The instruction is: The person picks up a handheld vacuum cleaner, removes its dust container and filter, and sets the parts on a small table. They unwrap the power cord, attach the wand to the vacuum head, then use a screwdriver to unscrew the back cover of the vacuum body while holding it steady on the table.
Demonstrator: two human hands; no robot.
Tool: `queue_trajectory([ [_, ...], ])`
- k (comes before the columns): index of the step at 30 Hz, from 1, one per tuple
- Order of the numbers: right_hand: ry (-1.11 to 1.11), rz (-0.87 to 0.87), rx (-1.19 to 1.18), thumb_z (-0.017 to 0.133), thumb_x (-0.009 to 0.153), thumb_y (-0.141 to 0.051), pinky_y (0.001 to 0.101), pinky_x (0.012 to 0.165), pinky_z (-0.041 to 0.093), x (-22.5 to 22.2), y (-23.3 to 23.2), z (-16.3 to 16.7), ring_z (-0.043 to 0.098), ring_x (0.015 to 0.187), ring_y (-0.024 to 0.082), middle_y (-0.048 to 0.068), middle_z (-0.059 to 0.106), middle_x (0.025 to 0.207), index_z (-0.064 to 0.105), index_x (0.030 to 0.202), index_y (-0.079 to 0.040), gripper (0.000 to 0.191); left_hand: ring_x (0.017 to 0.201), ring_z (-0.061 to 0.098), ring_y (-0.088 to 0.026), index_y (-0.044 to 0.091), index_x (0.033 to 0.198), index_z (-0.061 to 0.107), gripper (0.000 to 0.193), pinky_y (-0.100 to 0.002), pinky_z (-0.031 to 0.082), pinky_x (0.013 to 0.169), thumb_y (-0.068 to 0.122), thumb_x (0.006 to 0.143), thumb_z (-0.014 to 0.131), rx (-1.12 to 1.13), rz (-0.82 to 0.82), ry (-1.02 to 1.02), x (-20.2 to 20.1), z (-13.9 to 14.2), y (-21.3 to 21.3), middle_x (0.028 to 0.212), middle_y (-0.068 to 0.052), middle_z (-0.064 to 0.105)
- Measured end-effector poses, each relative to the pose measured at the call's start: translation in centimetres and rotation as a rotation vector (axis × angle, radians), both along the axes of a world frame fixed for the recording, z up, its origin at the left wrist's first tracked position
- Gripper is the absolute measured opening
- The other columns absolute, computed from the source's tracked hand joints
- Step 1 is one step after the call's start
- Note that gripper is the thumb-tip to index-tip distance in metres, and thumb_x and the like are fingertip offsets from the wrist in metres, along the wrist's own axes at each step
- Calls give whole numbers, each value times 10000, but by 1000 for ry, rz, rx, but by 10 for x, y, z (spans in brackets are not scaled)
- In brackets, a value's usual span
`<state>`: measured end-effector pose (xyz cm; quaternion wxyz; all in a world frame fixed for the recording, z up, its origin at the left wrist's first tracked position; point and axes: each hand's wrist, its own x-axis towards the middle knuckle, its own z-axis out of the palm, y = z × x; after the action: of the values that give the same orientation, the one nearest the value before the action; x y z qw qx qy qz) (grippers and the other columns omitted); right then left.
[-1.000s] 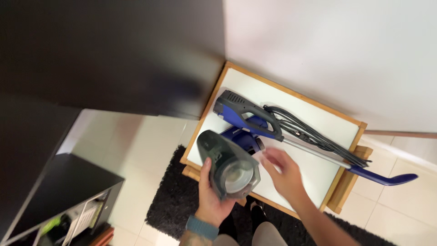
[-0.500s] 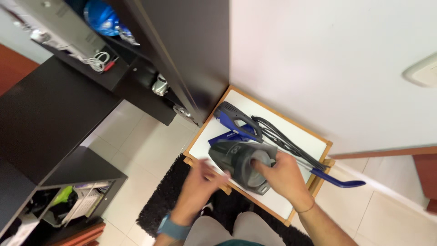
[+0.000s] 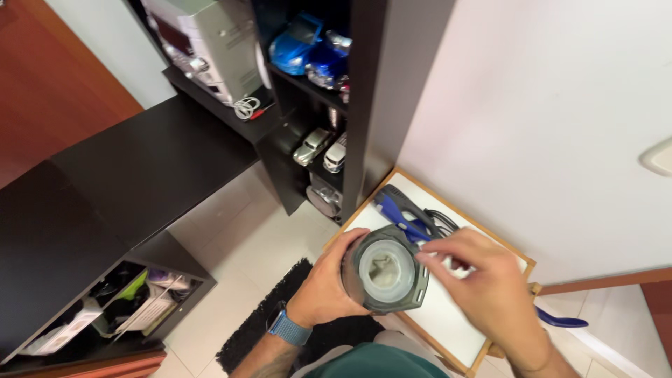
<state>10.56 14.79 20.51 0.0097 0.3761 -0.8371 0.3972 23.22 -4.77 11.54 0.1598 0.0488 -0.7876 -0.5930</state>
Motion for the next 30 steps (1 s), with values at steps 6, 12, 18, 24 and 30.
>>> queue_trajectory([
  [6, 341, 138, 142, 846, 726, -213, 387, 597, 508, 62, -71, -16, 631, 736, 270, 49, 624, 859, 747, 935, -106, 255, 1281, 587, -390, 23, 1394, 485, 1023, -459, 484, 1085, 302, 551, 992, -340, 128, 251, 49, -4, -38, 1366, -187, 604],
  [12, 373, 141, 81, 841, 713, -181, 377, 636, 529, 84, -96, -19, 662, 788, 283, 67, 658, 892, 722, 881, -79, 230, 1244, 611, -391, 18, 1382, 491, 946, -457, 501, 1074, 269, 604, 968, -373, 153, 280, 79, -12, -65, 1328, -180, 623],
  [18, 105, 296, 56, 837, 761, -140, 318, 615, 560, 64, -91, 0, 706, 714, 234, 60, 743, 839, 755, 879, -60, 164, 1196, 610, -424, -4, 1361, 492, 970, -478, 495, 1046, 285, 572, 977, -370, 210, 280, 88, -8, -71, 1285, -208, 618],
  [24, -84, 326, 4, 808, 797, -125, 292, 630, 577, 40, -77, 13, 714, 733, 167, 49, 767, 832, 764, 907, -38, 147, 1240, 609, -414, -12, 1369, 493, 916, -535, 446, 1146, 232, 619, 958, -490, 285, 389, 77, -3, -63, 1322, -213, 617],
  [30, -392, 211, 91, 809, 789, -74, 280, 754, 568, 10, -57, 16, 692, 778, 136, 42, 784, 812, 797, 862, -17, 93, 1252, 616, -412, -12, 1378, 482, 960, -527, 448, 1151, 254, 596, 972, -460, 289, 396, 59, 1, -54, 1338, -209, 617],
])
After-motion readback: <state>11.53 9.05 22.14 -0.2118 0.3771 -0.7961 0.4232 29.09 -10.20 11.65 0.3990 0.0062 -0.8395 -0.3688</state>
